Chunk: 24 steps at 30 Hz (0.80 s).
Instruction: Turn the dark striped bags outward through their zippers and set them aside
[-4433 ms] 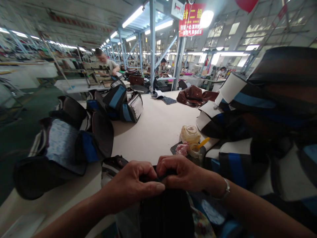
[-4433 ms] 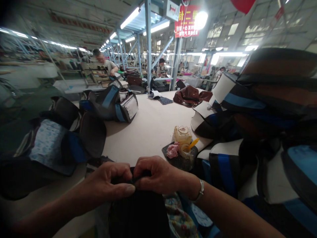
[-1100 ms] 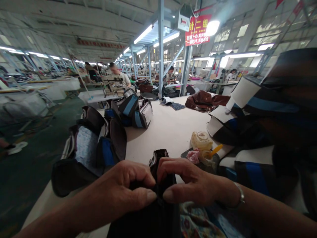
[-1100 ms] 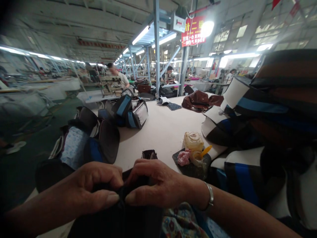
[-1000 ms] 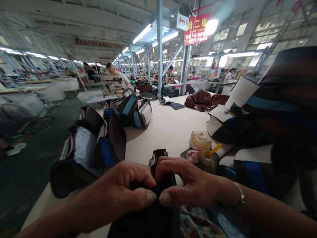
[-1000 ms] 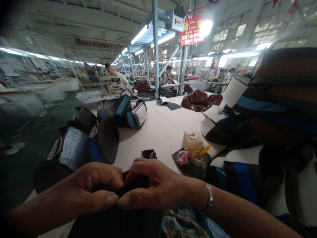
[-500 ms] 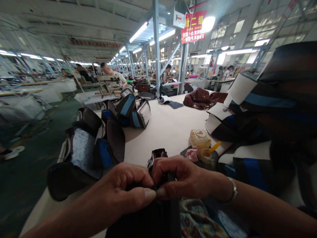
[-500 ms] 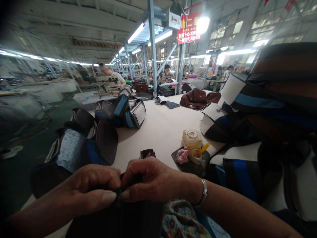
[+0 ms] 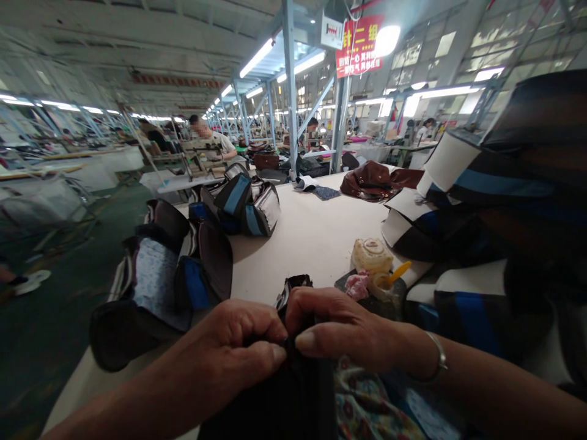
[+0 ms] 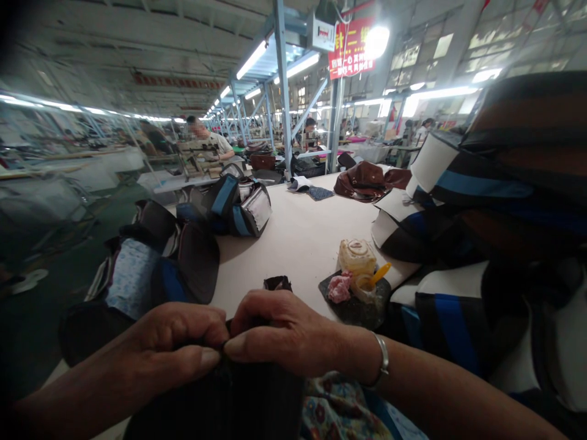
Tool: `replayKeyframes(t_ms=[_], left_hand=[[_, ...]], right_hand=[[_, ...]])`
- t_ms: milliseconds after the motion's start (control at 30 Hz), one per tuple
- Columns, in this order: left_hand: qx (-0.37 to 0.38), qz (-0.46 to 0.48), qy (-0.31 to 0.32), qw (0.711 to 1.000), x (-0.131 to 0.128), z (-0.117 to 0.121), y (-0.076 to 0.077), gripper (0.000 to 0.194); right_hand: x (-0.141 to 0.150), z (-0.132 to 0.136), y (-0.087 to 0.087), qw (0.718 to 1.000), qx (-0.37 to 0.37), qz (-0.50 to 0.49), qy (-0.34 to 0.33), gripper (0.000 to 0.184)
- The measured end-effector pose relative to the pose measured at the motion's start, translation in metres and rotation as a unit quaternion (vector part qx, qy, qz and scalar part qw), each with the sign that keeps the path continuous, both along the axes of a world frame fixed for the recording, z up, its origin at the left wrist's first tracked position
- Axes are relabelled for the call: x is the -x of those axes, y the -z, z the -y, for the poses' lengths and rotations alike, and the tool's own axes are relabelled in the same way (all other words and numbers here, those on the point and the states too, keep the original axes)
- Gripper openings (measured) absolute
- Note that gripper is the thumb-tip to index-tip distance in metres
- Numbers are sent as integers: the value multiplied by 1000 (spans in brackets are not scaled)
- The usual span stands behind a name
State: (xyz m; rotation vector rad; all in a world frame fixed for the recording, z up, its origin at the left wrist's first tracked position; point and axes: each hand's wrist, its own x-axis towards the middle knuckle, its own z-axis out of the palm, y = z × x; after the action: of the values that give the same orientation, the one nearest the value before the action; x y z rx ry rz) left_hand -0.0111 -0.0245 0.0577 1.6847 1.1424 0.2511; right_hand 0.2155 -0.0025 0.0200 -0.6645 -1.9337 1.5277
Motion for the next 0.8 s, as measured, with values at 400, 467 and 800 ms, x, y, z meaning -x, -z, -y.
replayKeyframes(t_ms=[400, 467, 800], left_hand=[[-323, -130, 73, 935, -17, 4, 5, 26], [-368, -147, 89, 914, -15, 6, 6, 29], [-173, -50, 56, 982, 10, 4, 10, 44]], right_hand=[[5, -5, 6, 991, -65, 86, 77, 12], [9, -2, 11, 979, -157, 63, 112, 11], [6, 14, 26, 745, -652, 56, 130, 14]])
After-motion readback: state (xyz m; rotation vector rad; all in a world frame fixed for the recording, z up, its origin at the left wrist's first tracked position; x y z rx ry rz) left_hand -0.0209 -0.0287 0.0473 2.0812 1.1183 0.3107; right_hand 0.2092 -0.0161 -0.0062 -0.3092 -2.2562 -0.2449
